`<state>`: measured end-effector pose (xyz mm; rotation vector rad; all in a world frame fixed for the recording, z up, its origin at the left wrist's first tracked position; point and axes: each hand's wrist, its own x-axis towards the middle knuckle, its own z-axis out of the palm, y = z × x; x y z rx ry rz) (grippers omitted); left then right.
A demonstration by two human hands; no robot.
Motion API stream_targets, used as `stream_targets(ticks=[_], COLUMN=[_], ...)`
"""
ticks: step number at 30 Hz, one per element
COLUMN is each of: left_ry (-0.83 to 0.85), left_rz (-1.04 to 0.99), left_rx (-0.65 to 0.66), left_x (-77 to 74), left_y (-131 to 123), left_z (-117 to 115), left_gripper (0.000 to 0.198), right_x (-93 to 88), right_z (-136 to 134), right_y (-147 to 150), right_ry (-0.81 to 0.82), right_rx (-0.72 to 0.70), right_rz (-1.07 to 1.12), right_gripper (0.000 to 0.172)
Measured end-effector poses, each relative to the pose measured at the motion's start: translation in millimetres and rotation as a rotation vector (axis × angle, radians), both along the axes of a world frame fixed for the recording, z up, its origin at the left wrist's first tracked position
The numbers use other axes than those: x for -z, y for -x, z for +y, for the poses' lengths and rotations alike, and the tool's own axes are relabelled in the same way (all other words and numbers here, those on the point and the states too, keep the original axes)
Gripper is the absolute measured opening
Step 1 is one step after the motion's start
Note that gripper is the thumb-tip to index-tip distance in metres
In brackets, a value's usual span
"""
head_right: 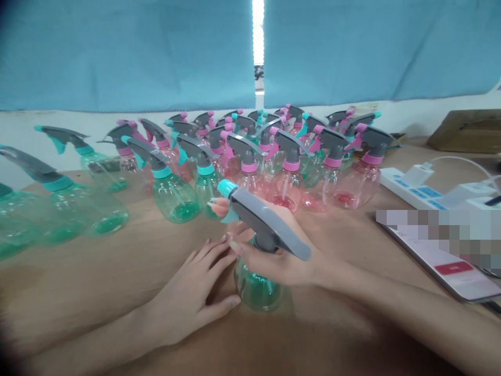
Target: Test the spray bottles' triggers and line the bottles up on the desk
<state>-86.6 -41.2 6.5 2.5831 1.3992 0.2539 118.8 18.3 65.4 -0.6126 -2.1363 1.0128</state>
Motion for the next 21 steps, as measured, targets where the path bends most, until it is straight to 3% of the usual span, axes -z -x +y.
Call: stream_targets(ticks=[9, 15, 21], left_ry=[-0.018, -0.005, 0.005], left_rz=[-0.014, -0.018, 0.000], left_rx=[0.000, 0.007, 0.002], left_x=[2.7, 1.1, -0.1], left_y=[0, 1, 0], left_z=[0, -1, 0], left_gripper=[0.062, 0.064, 0.064], right_x=[-11.7, -11.4, -12.3], right_z=[-1, -3, -3], right_y=[4, 6, 7], right_ry=[-0.106, -0.020, 0.020], right_rx=[0.065, 0.105, 0.073], right_rz=[0.018, 0.092, 0.112], right_gripper=[0.015, 0.008, 0.015])
